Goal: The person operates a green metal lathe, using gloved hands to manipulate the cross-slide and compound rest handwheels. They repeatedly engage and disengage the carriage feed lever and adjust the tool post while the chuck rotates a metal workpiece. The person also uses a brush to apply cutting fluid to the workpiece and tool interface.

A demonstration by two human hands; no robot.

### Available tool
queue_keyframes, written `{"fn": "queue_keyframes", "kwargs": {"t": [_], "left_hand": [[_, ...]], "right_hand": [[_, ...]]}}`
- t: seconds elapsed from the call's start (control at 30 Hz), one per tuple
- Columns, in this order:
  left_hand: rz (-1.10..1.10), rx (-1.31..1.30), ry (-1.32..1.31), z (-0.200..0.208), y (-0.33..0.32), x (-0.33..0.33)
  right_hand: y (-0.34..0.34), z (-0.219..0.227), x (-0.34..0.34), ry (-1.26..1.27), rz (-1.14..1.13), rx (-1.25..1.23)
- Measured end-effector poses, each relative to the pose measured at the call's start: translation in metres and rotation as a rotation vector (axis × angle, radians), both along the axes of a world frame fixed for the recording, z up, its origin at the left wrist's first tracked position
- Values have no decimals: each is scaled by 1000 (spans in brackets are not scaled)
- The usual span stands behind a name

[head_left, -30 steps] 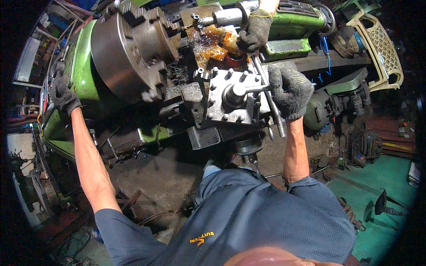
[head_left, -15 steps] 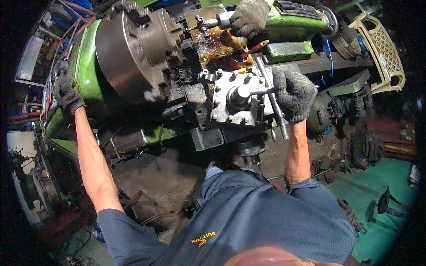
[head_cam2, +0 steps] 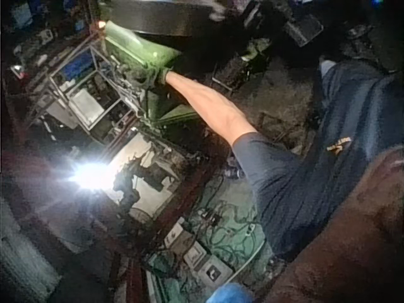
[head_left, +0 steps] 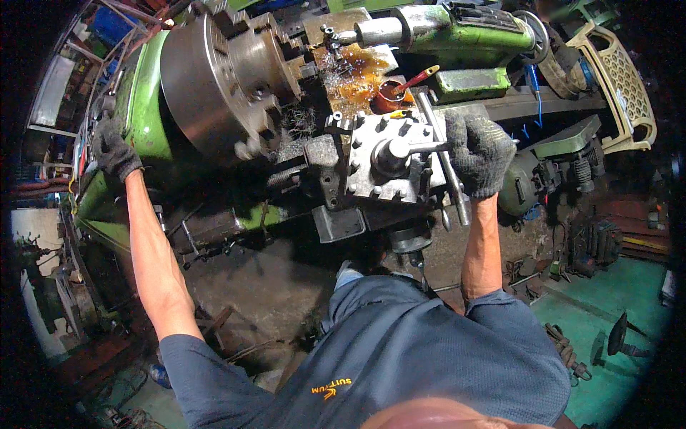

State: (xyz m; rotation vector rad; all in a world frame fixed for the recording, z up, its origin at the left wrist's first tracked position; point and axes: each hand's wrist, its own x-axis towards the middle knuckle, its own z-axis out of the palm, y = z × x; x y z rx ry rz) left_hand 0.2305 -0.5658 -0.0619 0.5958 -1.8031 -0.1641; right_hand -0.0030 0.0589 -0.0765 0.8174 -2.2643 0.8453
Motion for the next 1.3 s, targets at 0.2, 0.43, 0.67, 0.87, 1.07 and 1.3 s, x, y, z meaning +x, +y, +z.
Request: {"fn": "queue_keyframes", "kwargs": {"t": [0.2, 0.43, 0.67, 0.87, 1.07, 1.3], "left_hand": [[-29, -213, -10, -5, -23, 7], [-90, -69, 70, -1, -6, -4], [-128, -18, 107, -1, -4, -4], [-79, -36, 20, -5, -17, 2], [-91, -31, 15, -7, -26, 6], [-131, 4, 76, -3, -5, -4]], "right_hand": [[-1, 6, -1, 65, 1, 56], [1, 12, 5, 1, -24, 92], [0, 6, 0, 71, -21, 56], [0, 7, 1, 57, -11, 56], [-2, 9, 2, 66, -3, 53], [0, 7, 1, 54, -21, 57]]}}
